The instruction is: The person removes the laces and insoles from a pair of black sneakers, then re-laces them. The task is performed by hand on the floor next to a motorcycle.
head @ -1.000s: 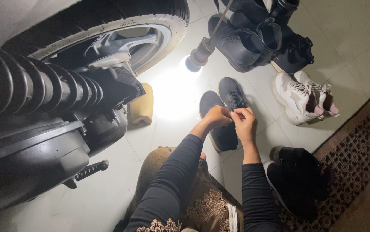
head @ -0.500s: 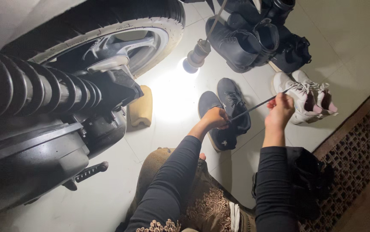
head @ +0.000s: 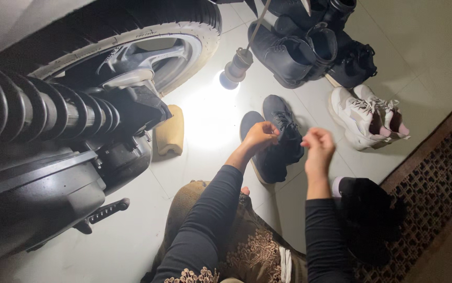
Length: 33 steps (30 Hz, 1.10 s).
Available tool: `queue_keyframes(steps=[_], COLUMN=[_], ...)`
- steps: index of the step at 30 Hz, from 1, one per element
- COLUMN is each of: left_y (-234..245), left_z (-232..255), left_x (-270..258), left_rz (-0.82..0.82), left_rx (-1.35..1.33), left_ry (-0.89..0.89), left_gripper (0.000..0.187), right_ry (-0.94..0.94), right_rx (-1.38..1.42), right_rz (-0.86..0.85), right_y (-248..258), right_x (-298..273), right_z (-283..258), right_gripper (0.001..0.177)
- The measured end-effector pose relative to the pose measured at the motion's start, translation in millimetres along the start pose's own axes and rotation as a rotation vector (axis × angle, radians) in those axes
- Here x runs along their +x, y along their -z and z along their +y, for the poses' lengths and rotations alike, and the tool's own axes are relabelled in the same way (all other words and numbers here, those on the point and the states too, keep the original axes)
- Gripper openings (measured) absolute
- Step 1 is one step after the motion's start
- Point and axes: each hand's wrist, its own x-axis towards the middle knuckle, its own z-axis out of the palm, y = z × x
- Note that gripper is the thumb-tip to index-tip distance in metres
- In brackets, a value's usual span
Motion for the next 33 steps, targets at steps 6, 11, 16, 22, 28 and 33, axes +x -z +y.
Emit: queue_keyframes(steps=[6,11,16,22,28,33], left_y=[5,12,10,1,19,57], left_z=[14,38,63,66,8,-56], left_x=[1,-13,-33,-50,-2,24], left_rz=[0.103,0.152,0.207,0.560,0.757,0.588], left_rx=[-0.036,-0.147,0.158,0.836,0.565,-0.296], left_ry=[-0.170,-0.260,-0.313,-0.474,-0.334,-0.450], left_gripper=[0.011,0.012,0.023,0.027,0.010,0.024], right_ry=[0.369,0.242,-0.261,-0.334,-0.330,-0.402], right_rx=[-0.704,-0.632,-0.073,0.113,0.424,0.696], right_rz=[-0.285,-0.245,-0.278,-0.251,-0.171,-0.048], right_y=[-37,-40,-27,-21,19,76], right_x=[-50,-43,-36,-28,-3,22], right_z=[12,15,12,-4,10,42], right_gripper=[0.024,0.009,0.012,0.031,0.030,0.026])
